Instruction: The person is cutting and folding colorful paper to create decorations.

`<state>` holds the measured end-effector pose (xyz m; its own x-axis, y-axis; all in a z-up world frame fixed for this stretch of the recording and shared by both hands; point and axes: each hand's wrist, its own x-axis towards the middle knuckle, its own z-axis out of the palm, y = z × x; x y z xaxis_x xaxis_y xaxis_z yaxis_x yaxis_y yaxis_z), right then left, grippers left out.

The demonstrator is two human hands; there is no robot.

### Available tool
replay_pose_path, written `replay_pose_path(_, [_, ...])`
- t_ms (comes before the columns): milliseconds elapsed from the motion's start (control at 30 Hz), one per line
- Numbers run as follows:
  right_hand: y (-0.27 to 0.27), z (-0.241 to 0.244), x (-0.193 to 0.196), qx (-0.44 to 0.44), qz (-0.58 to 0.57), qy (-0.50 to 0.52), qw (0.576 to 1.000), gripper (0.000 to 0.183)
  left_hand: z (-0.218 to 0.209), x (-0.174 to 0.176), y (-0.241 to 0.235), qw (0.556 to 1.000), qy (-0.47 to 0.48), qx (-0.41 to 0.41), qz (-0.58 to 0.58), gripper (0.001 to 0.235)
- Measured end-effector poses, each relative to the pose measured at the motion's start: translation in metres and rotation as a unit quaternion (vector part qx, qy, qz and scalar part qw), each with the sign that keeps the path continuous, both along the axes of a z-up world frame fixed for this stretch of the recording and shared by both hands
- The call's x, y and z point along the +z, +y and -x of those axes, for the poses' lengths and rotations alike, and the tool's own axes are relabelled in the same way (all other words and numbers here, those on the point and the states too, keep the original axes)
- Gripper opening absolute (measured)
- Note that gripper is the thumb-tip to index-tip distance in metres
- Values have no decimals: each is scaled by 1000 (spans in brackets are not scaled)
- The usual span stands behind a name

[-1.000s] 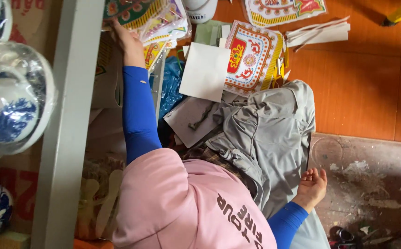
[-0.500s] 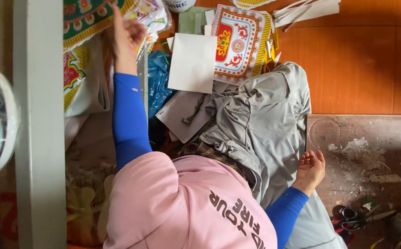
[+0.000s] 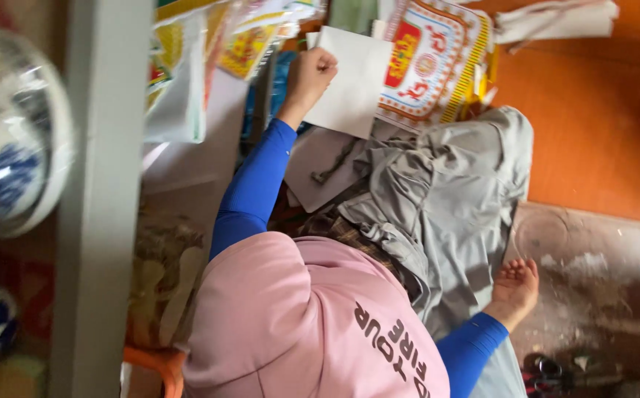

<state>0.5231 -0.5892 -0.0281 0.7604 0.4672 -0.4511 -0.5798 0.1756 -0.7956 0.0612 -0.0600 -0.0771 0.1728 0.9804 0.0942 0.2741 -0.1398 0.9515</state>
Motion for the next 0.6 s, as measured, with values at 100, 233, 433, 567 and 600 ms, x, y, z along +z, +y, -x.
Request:
replay_pose_path(100, [-8, -23, -19, 14, -3, 30, 999, 17, 38, 98, -15, 992, 61, 66, -91, 10])
replay_pose_path(233, [-3, -26, -35, 45, 27, 61, 997, 15, 106, 118, -19, 990, 39, 102, -89, 7])
replay_pose_path(433, [-6, -26, -39, 45, 41, 43, 997, 17, 208, 115, -48, 966, 199, 138, -96, 19])
replay_pose_path(567, [3, -20, -38, 34, 55, 31, 997, 18, 200, 211, -97, 959, 254, 86, -89, 48])
replay_pose_path(600, [1, -17, -34, 28, 66, 23, 997, 20, 182, 291, -98, 957, 268, 71, -86, 55])
